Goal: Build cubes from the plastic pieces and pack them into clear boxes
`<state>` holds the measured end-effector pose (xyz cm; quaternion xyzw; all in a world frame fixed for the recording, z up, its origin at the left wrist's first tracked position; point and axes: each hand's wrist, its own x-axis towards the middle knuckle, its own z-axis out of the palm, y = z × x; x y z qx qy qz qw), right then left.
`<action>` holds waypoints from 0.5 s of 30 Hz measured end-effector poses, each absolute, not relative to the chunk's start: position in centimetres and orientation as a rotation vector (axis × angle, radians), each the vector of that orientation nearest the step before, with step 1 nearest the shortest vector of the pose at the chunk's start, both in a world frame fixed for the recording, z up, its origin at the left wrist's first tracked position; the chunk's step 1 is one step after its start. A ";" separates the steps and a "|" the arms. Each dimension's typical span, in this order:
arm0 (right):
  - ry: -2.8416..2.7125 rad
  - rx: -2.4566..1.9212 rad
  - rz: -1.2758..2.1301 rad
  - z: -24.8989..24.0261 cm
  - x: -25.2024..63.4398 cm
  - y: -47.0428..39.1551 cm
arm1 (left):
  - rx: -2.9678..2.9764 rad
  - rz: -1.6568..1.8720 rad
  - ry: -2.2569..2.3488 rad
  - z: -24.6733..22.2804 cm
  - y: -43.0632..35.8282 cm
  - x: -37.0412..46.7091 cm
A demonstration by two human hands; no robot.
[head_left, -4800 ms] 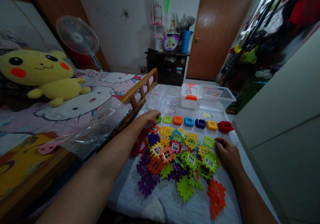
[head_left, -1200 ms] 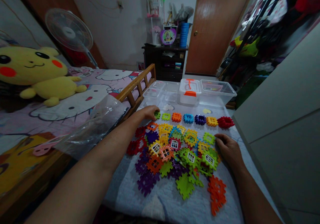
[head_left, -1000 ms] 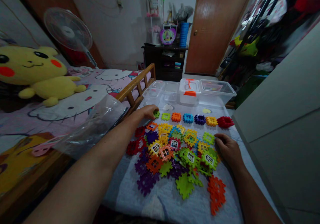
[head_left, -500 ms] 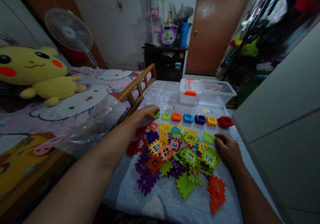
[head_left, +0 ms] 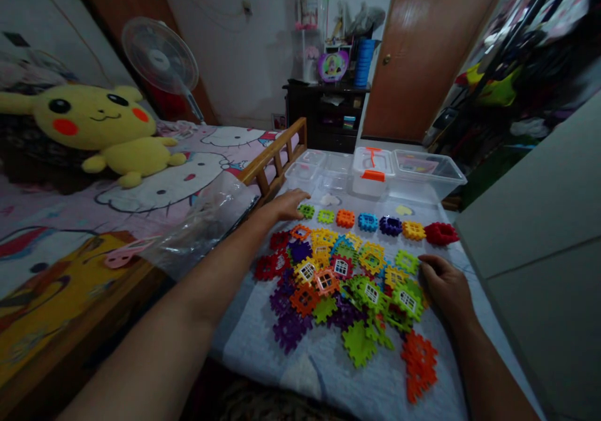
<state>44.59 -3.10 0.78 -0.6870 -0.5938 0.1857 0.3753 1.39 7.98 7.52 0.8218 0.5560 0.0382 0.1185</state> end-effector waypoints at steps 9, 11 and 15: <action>-1.524 -1.753 0.492 0.4 44.6 -2.9 | 2.214 0.245 1.643 5.6 -0.9 -4.2; -1.520 -1.737 0.486 0.4 44.5 -2.9 | 2.176 0.253 1.645 4.7 -2.1 -4.6; -1.507 -1.716 0.479 0.6 44.2 -3.1 | 2.162 0.316 1.641 3.6 -2.8 -4.5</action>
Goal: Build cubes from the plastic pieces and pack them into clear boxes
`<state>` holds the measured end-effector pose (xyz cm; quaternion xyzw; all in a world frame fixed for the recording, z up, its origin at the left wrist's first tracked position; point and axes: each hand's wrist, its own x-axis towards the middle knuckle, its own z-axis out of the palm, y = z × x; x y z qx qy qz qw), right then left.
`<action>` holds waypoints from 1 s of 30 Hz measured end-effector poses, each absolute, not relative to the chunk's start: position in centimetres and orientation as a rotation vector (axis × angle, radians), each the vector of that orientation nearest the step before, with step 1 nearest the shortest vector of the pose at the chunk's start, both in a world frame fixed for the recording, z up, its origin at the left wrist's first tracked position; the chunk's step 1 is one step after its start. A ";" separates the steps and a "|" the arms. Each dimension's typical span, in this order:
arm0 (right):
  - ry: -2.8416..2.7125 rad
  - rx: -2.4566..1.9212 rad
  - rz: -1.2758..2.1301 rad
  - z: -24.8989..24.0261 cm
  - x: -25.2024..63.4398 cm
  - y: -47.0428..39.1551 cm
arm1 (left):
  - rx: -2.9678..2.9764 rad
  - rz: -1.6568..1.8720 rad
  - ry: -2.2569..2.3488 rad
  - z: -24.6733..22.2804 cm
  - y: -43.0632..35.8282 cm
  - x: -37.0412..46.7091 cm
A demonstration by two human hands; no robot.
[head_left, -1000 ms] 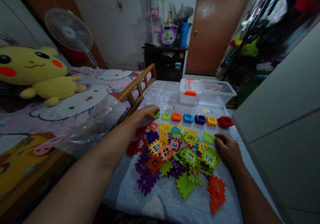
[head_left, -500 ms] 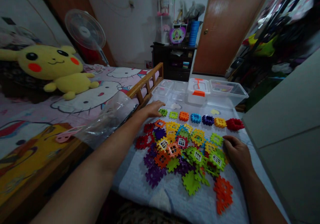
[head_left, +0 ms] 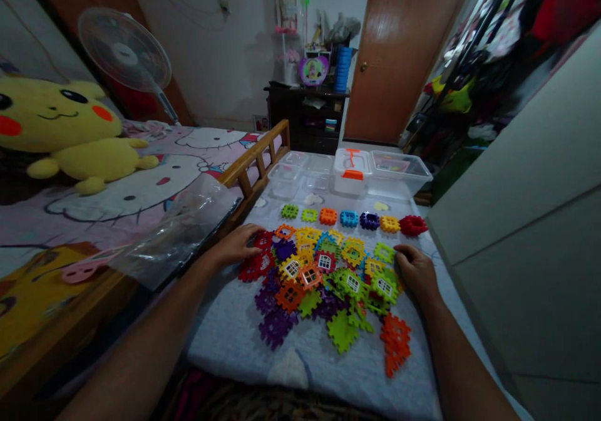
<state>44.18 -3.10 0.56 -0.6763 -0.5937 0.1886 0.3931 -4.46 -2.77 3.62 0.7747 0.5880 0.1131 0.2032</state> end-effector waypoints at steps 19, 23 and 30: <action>-1.498 -1.717 0.470 0.3 44.4 -3.0 | 1.935 0.657 1.497 7.6 -4.2 1.1; -1.515 -1.725 0.474 0.2 44.6 -3.0 | 1.999 0.612 1.402 8.5 -4.3 3.9; -1.526 -1.706 0.459 0.3 44.5 -2.9 | 2.057 0.527 1.287 7.6 -3.7 7.4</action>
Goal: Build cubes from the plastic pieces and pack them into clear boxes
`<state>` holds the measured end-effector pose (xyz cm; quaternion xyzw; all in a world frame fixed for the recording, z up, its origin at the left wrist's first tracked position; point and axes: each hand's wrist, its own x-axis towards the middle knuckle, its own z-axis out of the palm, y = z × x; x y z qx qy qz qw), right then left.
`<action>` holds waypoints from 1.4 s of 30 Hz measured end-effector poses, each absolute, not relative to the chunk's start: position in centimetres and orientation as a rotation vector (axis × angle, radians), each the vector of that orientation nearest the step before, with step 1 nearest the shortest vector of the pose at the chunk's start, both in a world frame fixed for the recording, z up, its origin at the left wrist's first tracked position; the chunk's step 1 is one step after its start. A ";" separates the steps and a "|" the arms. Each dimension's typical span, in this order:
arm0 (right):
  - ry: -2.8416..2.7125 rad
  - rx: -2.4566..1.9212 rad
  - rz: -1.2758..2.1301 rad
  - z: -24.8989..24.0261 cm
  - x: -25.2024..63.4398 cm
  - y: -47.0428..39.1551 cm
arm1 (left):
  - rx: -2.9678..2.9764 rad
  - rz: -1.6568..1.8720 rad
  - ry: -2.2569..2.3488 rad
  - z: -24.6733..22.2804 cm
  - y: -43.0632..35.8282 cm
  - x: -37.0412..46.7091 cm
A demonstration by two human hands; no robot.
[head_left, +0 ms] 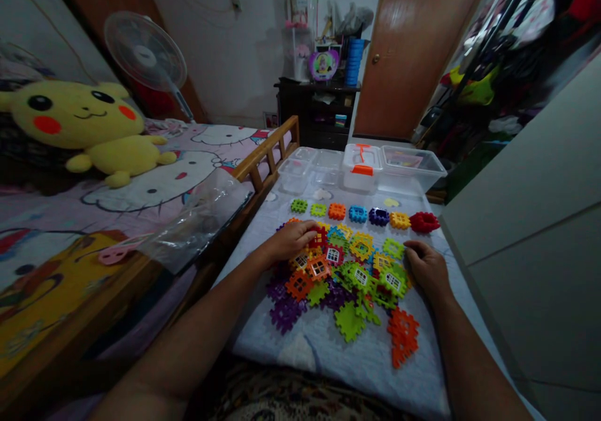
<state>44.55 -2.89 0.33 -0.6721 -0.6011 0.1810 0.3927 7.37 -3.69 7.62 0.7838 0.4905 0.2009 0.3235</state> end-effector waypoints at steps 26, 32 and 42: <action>-1.507 -1.722 0.422 -0.1 44.8 -2.8 | 2.201 0.180 1.560 5.3 -9.0 -2.3; -1.518 -1.737 0.440 0.1 44.7 -2.9 | 2.152 0.372 1.517 5.2 -8.6 -1.4; -1.517 -1.725 0.472 -0.3 45.0 -2.7 | 2.101 0.496 1.595 5.9 -8.6 -1.2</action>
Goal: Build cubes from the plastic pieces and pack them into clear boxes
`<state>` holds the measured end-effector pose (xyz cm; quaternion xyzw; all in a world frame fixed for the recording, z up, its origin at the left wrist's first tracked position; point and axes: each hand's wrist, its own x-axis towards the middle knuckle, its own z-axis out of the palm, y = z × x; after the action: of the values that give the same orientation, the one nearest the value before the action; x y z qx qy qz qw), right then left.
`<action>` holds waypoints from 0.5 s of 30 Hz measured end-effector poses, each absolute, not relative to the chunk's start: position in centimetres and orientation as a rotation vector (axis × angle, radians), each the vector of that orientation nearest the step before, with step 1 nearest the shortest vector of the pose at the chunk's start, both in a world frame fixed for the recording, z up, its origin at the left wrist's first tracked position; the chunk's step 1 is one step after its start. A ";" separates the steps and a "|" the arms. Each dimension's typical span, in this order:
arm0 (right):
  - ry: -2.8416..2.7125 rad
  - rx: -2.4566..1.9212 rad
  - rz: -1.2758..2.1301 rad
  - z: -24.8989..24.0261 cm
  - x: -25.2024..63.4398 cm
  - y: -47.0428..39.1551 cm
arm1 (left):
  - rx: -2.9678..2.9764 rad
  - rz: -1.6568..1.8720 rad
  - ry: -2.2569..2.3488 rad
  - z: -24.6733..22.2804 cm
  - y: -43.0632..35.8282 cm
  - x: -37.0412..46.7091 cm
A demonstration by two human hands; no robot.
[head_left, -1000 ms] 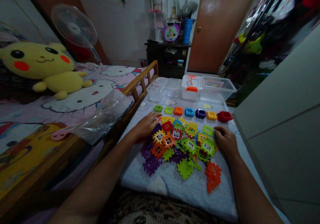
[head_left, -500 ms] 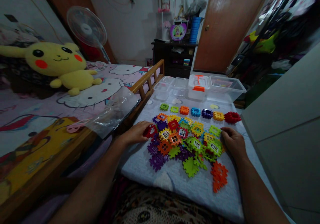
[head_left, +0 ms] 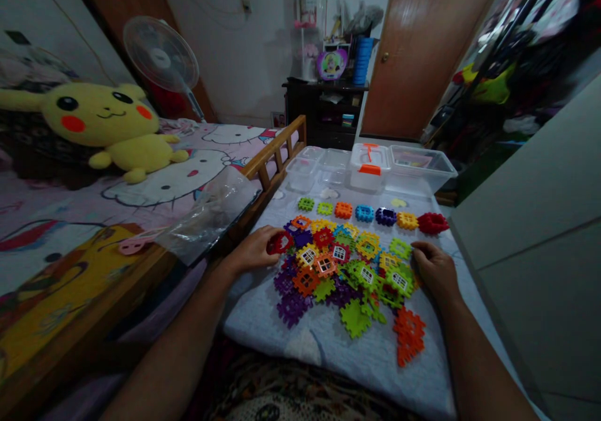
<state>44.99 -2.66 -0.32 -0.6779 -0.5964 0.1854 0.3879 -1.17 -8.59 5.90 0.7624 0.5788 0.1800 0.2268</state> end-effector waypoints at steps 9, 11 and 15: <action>-1.499 -1.728 0.484 -0.1 44.8 -2.7 | 1.903 0.522 1.361 10.1 -8.7 4.1; -1.500 -1.720 0.477 0.0 44.8 -2.7 | 1.949 0.437 1.293 10.2 -8.4 5.6; -1.505 -1.705 0.483 0.1 44.7 -2.8 | 2.038 0.366 1.246 10.2 -7.6 7.1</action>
<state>44.72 -2.79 0.06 -0.6729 -0.5943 0.1908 0.3970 7.07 -7.55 10.25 0.7884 0.4823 0.1417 0.3546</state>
